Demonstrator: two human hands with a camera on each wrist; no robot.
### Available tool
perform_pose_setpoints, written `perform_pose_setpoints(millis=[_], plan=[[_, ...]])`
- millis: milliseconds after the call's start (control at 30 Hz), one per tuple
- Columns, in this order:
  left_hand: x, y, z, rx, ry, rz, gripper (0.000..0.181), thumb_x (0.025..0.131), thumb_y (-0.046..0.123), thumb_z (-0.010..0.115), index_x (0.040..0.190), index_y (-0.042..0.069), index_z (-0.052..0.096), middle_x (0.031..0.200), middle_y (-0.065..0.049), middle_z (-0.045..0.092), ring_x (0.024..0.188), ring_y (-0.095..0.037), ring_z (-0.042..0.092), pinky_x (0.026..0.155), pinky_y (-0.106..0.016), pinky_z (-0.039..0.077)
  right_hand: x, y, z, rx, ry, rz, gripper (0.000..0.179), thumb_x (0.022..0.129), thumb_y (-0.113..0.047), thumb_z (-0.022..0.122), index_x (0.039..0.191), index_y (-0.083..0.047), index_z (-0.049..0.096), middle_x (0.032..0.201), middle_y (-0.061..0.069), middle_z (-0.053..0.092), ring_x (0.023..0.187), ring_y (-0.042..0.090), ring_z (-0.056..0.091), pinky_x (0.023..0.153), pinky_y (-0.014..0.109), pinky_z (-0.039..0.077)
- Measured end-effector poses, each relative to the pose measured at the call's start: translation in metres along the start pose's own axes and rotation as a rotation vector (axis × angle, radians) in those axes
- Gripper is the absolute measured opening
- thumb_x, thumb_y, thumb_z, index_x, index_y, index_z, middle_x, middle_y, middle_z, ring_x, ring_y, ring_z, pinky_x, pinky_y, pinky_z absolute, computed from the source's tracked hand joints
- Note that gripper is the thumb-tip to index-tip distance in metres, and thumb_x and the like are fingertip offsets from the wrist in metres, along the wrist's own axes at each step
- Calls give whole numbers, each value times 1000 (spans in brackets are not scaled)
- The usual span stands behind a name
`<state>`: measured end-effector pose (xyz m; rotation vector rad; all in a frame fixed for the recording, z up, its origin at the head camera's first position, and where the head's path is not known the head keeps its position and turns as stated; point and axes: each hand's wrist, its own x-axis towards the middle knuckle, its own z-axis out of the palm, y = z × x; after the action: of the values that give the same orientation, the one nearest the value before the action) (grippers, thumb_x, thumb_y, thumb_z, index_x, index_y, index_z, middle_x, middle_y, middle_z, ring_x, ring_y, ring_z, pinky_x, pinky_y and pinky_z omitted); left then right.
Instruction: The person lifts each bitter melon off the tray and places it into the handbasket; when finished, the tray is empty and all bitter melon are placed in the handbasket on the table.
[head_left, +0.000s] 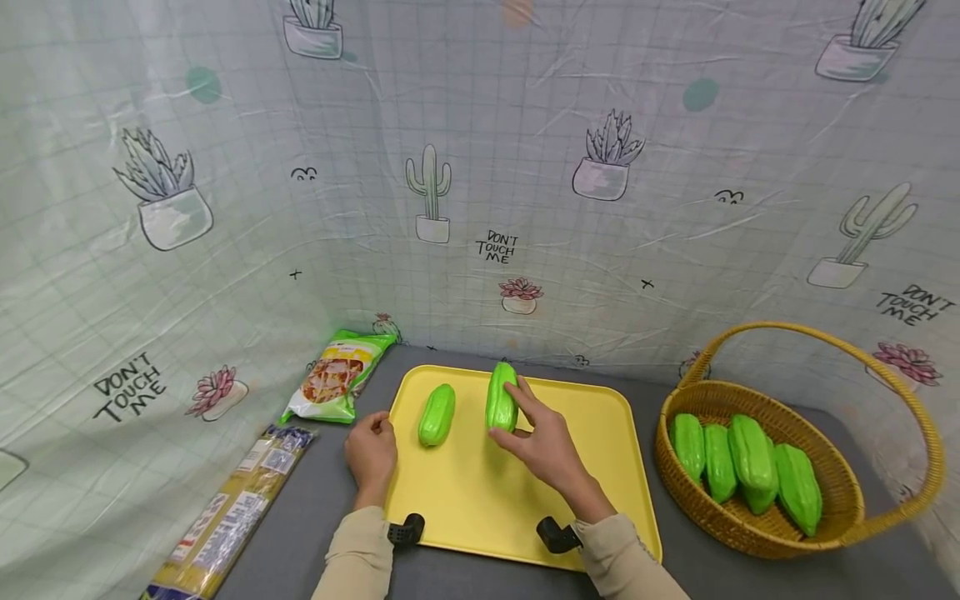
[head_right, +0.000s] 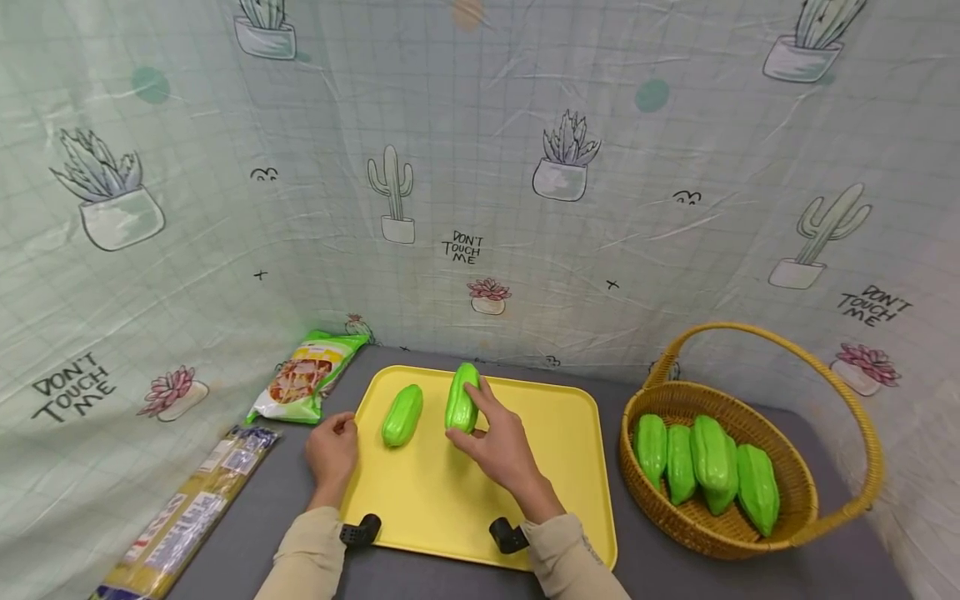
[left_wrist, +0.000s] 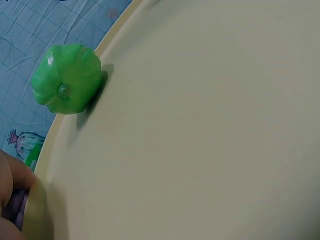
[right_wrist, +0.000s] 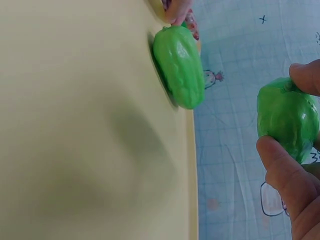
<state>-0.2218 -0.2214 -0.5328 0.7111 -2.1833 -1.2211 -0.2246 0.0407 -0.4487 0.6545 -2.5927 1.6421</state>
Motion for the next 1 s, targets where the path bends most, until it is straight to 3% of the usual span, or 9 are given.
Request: perform_pose_setpoints(millis=[1000], plan=[[1,0,-3,2,-25,7,25,99,7,56,110,-3,77,105,-25,75,95,-43,70,86,-57,54,-22,5,-49,-30,119,-9,79,89,-17,80,157,-10,40,170,14,20,147,38,41,90,34,60]])
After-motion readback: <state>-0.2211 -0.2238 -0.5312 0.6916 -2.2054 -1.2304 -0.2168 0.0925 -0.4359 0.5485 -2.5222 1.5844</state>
